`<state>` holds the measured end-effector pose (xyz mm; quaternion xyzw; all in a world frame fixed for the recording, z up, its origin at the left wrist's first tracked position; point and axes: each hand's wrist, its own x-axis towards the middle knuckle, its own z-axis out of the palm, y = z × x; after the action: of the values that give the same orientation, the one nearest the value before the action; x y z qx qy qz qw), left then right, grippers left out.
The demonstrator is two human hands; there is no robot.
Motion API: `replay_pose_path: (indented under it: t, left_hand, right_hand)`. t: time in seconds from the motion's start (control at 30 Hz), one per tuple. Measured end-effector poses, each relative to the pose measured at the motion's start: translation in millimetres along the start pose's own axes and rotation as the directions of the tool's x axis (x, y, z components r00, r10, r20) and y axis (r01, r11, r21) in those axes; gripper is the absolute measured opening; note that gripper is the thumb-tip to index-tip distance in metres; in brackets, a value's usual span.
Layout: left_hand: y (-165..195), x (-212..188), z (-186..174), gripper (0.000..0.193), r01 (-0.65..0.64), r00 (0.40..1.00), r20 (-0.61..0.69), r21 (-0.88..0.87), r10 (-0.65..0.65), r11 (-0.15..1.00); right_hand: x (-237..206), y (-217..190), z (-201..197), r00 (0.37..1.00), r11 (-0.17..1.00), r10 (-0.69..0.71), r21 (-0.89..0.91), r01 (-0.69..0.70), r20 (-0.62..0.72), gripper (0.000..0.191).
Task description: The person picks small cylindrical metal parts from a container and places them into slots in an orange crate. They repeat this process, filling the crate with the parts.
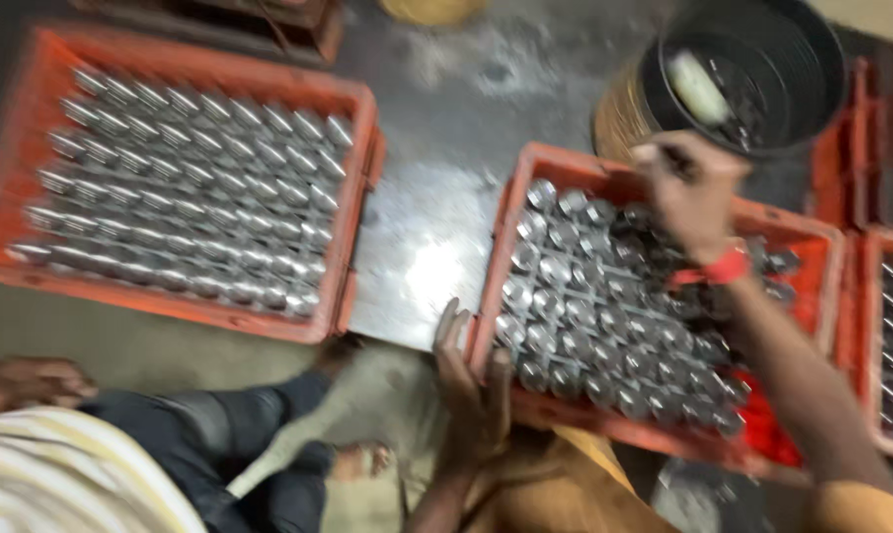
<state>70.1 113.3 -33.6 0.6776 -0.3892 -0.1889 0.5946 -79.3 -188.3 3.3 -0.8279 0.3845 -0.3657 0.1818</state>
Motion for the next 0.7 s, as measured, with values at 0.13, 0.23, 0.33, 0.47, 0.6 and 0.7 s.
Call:
replay_pose_path:
  t: [0.13, 0.23, 0.33, 0.47, 0.6, 0.7]
  left_hand:
    - [-8, 14, 11, 0.063, 0.056, 0.997, 0.034, 0.147, -0.062, 0.987]
    - [-8, 16, 12, 0.062, 0.019, 0.998, 0.049, 0.173, -0.028, 0.985]
    - [-10, 18, 12, 0.063, -0.007, 0.999, 0.033, 0.185, 0.001, 0.983]
    - [-30, 13, 17, 0.066, 0.021, 0.999, 0.029, 0.213, -0.027, 0.977]
    - [-58, 6, 22, 0.079, 0.072, 0.994, 0.062, 0.252, -0.09, 0.965]
    - [-81, 43, 31, 0.079, 0.009, 0.991, 0.122, 0.293, -0.047, 0.956]
  right_hand:
    - [58, 76, -28, 0.993, 0.983, -0.035, -0.175, 0.054, 0.108, 0.024]
    - [101, 133, -19, 0.886, 0.947, 0.131, -0.32, 0.02, 0.446, 0.044]
    - [120, 162, 3, 0.623, 0.936, 0.286, -0.352, -0.017, 0.728, 0.066]
    - [124, 163, 16, 0.374, 0.992, 0.014, 0.035, -0.124, 0.927, 0.069]
    - [124, 152, 8, 0.538, 0.995, 0.101, -0.075, -0.07, 0.837, 0.057]
    - [119, 146, 0, 0.683, 0.994, 0.097, -0.11, -0.024, 0.724, 0.055]
